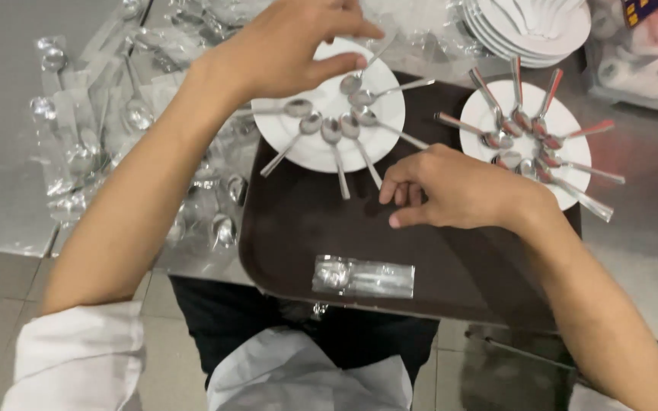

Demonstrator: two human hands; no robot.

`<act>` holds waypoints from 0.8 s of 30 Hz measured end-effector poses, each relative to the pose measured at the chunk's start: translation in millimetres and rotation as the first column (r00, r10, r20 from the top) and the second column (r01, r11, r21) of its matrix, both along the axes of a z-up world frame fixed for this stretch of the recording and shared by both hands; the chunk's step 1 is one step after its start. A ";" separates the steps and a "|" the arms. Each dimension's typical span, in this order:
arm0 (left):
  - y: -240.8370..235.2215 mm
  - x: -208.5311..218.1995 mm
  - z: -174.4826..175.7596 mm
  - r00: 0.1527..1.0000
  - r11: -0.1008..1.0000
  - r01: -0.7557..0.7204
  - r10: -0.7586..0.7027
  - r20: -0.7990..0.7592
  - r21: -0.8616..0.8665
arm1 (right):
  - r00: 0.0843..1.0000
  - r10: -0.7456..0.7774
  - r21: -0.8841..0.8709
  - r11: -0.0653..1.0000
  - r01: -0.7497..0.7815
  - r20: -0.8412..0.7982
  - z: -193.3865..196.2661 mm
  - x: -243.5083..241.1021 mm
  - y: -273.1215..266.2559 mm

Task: The person unpacks individual spoons from clear plastic wrappers and places them on a white plate. They then pick up a spoon and a wrapper, insert the spoon into the wrapper, and place the packaged spoon onto a brown tray. This process is repeated multiple times.

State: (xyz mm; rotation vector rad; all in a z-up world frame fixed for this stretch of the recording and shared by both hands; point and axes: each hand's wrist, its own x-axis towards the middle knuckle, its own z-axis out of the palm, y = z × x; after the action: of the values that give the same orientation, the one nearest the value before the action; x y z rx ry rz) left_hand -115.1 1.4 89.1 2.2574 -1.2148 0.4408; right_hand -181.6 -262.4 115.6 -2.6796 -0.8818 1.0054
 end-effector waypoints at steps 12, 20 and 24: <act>-51.5 -66.3 -50.5 0.993 0.894 0.116 -0.094 0.070 -0.432 | 0.997 0.021 0.245 0.970 -0.002 -0.078 -75.8 -60.1 -39.2; -40.9 -77.6 -66.5 0.964 0.893 0.030 -0.144 -0.222 -0.448 | 1.000 0.019 0.319 0.948 -0.011 -0.021 -42.9 -31.7 -27.8; -40.4 -80.6 -63.1 0.896 0.875 0.060 -0.259 -0.361 -0.481 | 0.996 0.005 0.354 0.935 0.025 -0.085 -35.7 -21.5 -19.1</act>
State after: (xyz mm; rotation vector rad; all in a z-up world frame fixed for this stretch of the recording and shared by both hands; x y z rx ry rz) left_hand -195.7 -39.0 26.0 1.7076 -0.9452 0.1430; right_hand -203.0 -281.5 80.0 -2.3205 -0.9311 0.8544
